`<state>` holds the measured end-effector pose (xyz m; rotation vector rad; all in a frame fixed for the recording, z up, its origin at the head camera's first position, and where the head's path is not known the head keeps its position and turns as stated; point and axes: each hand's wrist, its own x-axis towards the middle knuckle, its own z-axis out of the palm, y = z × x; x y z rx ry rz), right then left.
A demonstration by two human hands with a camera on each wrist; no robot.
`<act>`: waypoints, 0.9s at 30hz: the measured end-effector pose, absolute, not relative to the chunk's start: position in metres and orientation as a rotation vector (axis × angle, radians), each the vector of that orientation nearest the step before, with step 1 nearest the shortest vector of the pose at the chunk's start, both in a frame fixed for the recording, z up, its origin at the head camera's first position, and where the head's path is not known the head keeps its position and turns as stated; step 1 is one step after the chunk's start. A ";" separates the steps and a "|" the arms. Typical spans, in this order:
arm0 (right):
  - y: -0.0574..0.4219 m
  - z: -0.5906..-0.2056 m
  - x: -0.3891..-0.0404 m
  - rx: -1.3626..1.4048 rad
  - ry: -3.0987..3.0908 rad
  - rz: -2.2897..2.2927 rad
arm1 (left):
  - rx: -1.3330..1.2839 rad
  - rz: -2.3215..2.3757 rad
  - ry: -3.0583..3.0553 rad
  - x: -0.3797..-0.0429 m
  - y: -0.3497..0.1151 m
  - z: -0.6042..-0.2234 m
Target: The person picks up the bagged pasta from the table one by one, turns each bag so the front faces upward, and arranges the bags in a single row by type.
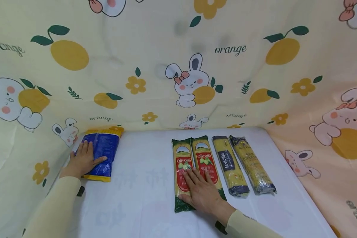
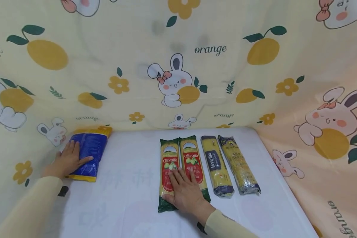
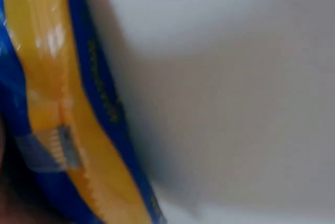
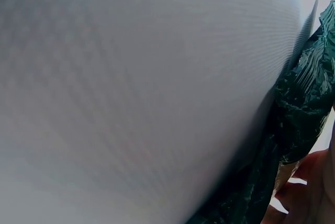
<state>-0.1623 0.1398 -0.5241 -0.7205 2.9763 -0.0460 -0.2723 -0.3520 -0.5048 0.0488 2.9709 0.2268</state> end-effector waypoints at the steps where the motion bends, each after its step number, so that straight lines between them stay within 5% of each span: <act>1: 0.140 -0.525 -0.161 -0.720 2.971 -0.044 | 0.040 0.261 2.951 -0.271 -0.350 -0.507; 27: 0.134 -0.515 -0.162 -0.705 2.971 -0.144 | 0.001 0.320 2.991 -0.195 -0.189 -0.515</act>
